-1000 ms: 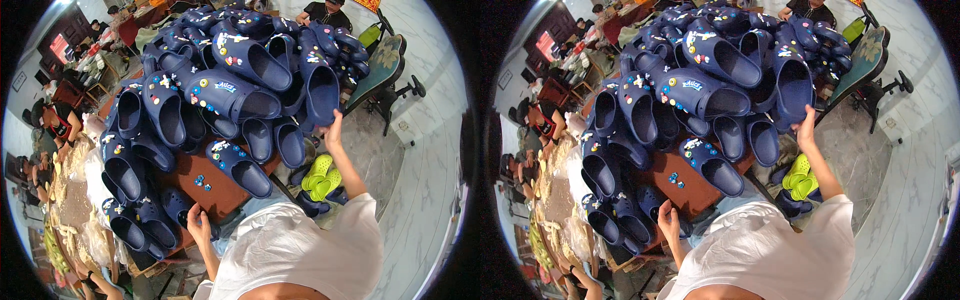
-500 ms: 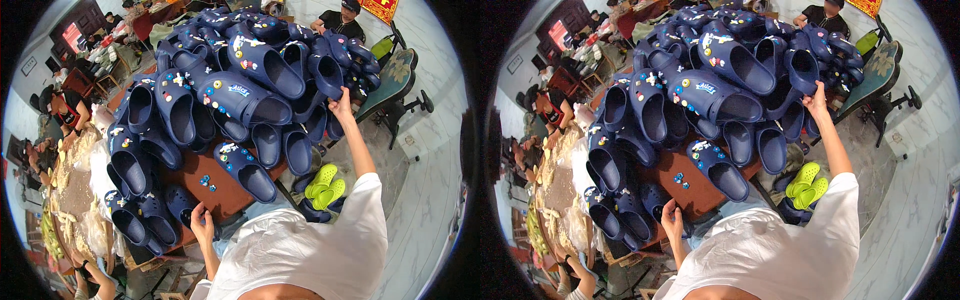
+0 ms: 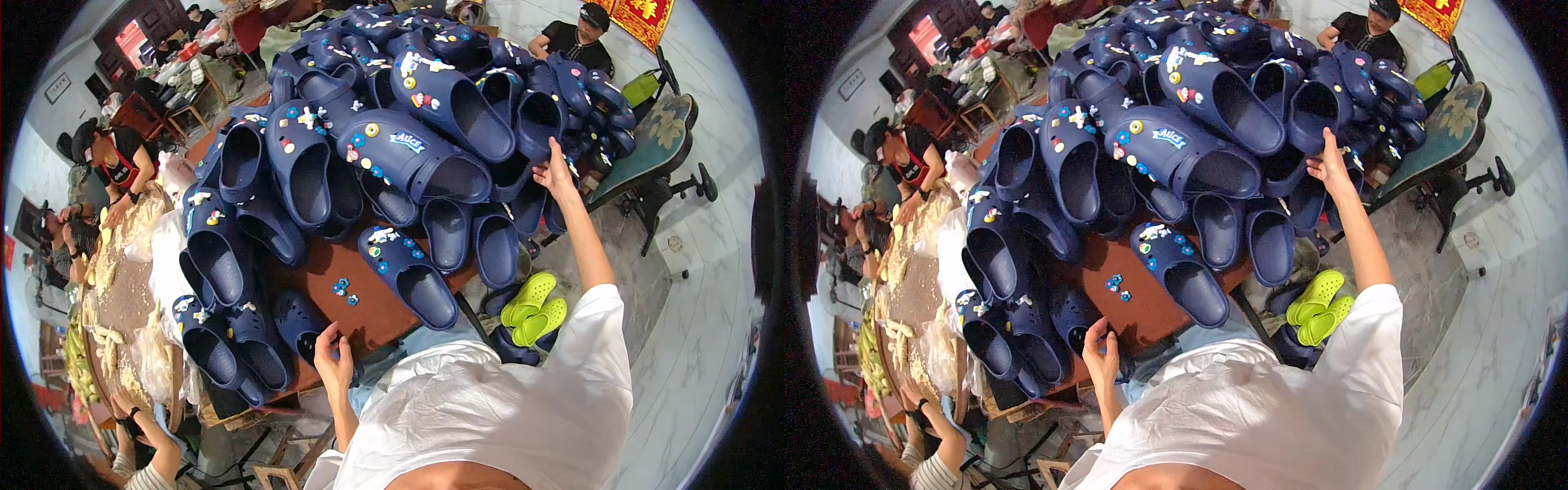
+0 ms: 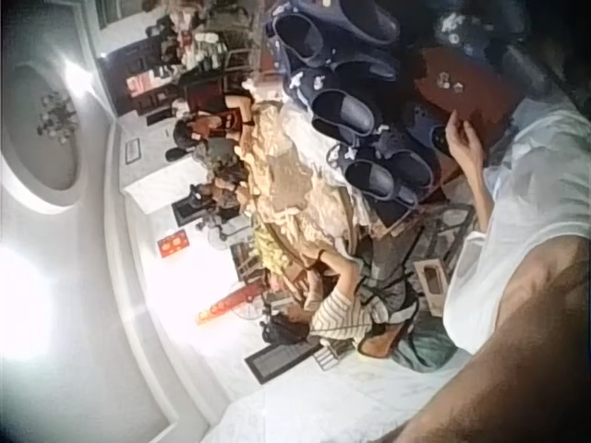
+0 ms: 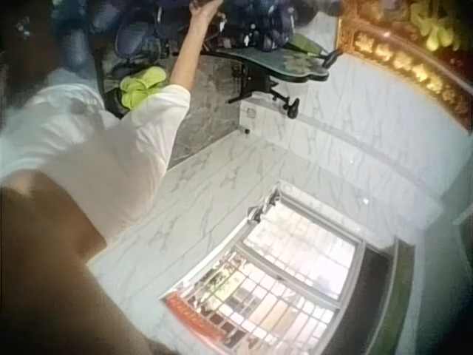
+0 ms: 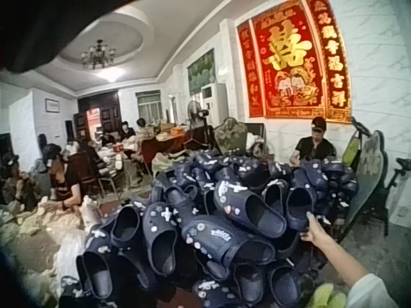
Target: Attaching decorative charms to the holes of blue rubber clogs.
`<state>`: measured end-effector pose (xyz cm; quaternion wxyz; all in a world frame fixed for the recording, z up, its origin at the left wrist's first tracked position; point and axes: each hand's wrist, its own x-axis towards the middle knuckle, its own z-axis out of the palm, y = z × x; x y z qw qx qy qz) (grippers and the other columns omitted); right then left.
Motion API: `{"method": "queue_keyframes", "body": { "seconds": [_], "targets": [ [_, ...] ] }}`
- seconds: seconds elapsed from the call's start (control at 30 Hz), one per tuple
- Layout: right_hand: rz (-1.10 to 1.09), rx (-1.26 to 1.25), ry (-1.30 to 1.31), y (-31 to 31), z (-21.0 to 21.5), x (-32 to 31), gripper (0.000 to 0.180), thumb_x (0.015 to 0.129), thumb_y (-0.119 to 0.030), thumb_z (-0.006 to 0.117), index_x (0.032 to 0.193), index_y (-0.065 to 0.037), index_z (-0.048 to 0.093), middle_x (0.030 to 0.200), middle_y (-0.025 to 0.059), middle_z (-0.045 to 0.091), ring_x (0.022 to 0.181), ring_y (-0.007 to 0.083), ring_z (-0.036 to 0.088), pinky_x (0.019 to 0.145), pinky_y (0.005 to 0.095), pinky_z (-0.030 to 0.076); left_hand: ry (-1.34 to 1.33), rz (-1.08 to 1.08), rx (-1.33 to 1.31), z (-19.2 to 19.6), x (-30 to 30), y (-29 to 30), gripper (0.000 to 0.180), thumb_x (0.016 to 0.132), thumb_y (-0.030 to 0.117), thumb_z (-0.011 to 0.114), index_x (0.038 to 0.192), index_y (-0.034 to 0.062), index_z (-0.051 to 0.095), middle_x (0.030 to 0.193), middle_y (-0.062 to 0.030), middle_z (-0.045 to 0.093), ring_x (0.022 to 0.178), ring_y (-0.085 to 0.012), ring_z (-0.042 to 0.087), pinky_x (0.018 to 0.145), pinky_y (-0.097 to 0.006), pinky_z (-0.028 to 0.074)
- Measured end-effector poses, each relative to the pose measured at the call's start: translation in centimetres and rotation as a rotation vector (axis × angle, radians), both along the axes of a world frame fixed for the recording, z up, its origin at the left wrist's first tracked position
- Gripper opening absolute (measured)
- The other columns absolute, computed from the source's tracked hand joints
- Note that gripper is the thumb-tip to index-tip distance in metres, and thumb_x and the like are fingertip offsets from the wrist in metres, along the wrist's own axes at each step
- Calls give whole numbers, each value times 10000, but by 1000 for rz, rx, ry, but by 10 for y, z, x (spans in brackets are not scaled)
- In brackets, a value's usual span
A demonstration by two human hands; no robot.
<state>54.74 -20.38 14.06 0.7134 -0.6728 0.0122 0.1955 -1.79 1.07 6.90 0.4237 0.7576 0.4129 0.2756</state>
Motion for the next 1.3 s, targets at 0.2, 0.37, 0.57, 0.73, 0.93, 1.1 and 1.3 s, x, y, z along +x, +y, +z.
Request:
{"method": "queue_keyframes", "body": {
  "seconds": [0.2,0.37,0.57,0.73,0.93,1.1,1.3],
  "targets": [
    [-245,-17,-157,11,0,-24,737,852,-693,525,1180,-34,537,1031,116,618,922,206,601,672,323,506,-60,82,-27,-3,-1,-1,305,907,61,581,1204,14,630,1151,-140,667,1085,-229,629,884,-340,503],
    [-565,78,-759,2,-23,-77,346,993,-218,503,1273,-16,482,1174,106,559,1053,194,546,933,344,443,-99,130,21,2,3,-6,271,889,28,593,1155,22,647,1075,-137,670,994,-235,657,844,-333,526],
    [-74,-53,-1097,53,-25,-239,115,893,37,488,889,-13,592,933,93,565,899,209,547,840,316,443,-118,268,92,-8,-9,-5,221,886,35,605,1098,31,665,945,-108,655,850,-193,647,731,-301,521],
    [598,-32,-1023,105,-44,-345,173,813,43,557,894,-42,683,935,134,603,906,277,608,792,346,487,-169,302,40,-20,-14,-1,302,858,31,616,1159,50,639,974,-115,626,889,-216,645,770,-323,533],
    [951,-188,-1045,161,-113,-404,444,861,-11,551,1297,24,476,1274,226,485,1185,399,490,1005,451,410,-263,331,-152,-39,-17,-2,348,870,77,639,1204,10,569,1141,-138,607,1051,-236,608,893,-340,499],
    [974,-375,-1196,187,-145,-407,537,869,-37,556,1367,73,387,1397,268,407,1287,451,413,1062,491,366,-491,370,-429,-46,-11,2,405,908,98,656,1267,-9,501,1187,-142,581,1054,-176,585,894,-300,487],
    [982,-422,-1309,184,-153,-401,434,873,-38,566,1293,52,499,1305,220,522,1241,394,477,1011,474,409,-474,480,-455,-35,3,21,372,918,190,666,1194,-29,548,1076,-71,602,954,-131,555,836,-266,452]
  ]
}}
